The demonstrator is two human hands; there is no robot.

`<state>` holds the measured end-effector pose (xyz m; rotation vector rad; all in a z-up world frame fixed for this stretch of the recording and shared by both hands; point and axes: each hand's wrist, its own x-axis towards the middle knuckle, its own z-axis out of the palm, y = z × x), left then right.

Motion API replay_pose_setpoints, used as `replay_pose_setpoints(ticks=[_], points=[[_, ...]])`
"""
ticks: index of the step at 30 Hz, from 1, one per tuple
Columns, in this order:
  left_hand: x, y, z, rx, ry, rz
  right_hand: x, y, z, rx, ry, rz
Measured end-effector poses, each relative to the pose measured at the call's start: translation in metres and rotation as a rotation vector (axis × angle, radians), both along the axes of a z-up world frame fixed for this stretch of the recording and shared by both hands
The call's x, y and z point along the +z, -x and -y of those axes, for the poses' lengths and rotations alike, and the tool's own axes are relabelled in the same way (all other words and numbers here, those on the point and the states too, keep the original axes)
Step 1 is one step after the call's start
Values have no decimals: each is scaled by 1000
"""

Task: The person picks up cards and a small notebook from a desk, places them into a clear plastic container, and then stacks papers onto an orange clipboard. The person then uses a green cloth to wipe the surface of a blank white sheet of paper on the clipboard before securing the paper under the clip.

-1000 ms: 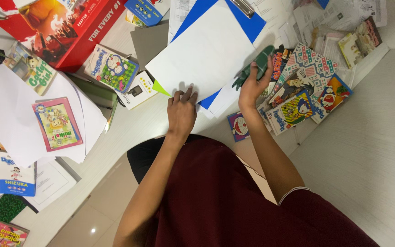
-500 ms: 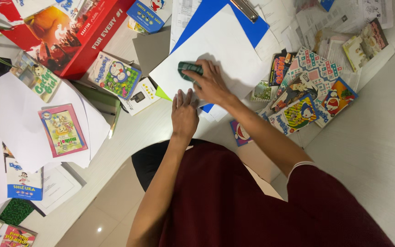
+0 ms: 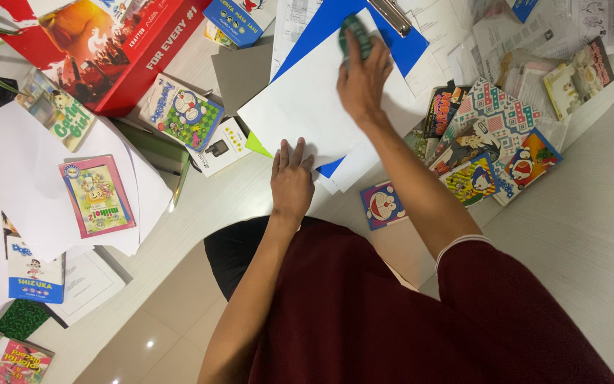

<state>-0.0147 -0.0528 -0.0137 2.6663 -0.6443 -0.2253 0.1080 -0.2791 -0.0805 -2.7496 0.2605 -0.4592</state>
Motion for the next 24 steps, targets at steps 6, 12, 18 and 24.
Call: replay_pose_setpoints(ticks=[6,12,18,24], points=[[1,-2,1,36,18,-75,7,75,-29,392,-18,-138],[-5,-3,1,21,11,-74,-18,109,33,343,18,-204],[-13,0,3,16,4,-30,-37,113,59,-66,56,-172],[-17,1,2,14,14,-6,-38,113,-1,-88,-36,-220]])
